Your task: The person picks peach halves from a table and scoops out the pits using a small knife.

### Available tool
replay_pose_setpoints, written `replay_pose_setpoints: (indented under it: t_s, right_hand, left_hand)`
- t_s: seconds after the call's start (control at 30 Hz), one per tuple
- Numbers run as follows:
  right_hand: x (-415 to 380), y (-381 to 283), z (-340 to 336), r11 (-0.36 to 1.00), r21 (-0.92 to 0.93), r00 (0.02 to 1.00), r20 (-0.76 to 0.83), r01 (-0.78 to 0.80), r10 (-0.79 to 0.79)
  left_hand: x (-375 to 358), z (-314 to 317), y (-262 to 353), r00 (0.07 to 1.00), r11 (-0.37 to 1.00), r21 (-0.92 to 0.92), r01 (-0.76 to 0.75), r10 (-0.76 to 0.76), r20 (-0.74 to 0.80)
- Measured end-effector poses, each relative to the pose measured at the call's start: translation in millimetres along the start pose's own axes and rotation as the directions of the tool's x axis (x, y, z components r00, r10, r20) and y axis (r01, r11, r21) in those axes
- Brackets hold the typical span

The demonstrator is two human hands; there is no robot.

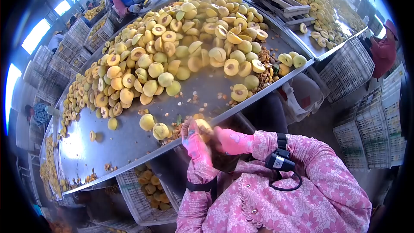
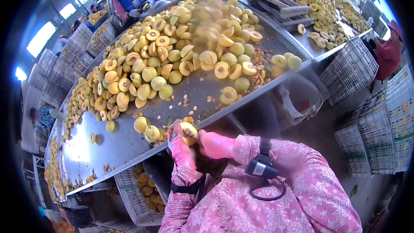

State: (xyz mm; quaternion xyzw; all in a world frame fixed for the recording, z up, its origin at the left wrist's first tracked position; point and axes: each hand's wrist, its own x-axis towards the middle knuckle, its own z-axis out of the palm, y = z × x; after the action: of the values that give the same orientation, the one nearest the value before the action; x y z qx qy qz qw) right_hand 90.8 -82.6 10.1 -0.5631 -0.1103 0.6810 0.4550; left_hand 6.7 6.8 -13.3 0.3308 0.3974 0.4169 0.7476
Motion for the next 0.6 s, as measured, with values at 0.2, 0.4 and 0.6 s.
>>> replay_pose_setpoints:
  t_s: [0.2, 0.4, 0.6]
  right_hand:
    - [5.2, 16.1, -6.6, 0.592, -0.707, 0.886, 0.107, 0.387, -0.451]
    - [-3.0, 11.9, -7.4, 0.744, -0.641, 0.978, 0.051, 0.186, -0.200]
    - [15.4, 32.1, -7.1, 0.667, -0.697, 0.948, 0.060, 0.263, -0.312]
  left_hand:
    - [1.0, -12.3, -13.2, 0.995, 0.994, -0.083, -0.069, 0.074, 0.061]
    - [3.3, -24.2, 16.6, 0.885, 0.948, -0.164, 0.274, -0.181, 0.430]
    - [1.8, -13.1, 3.7, 0.990, 0.998, 0.034, 0.056, -0.060, 0.126]
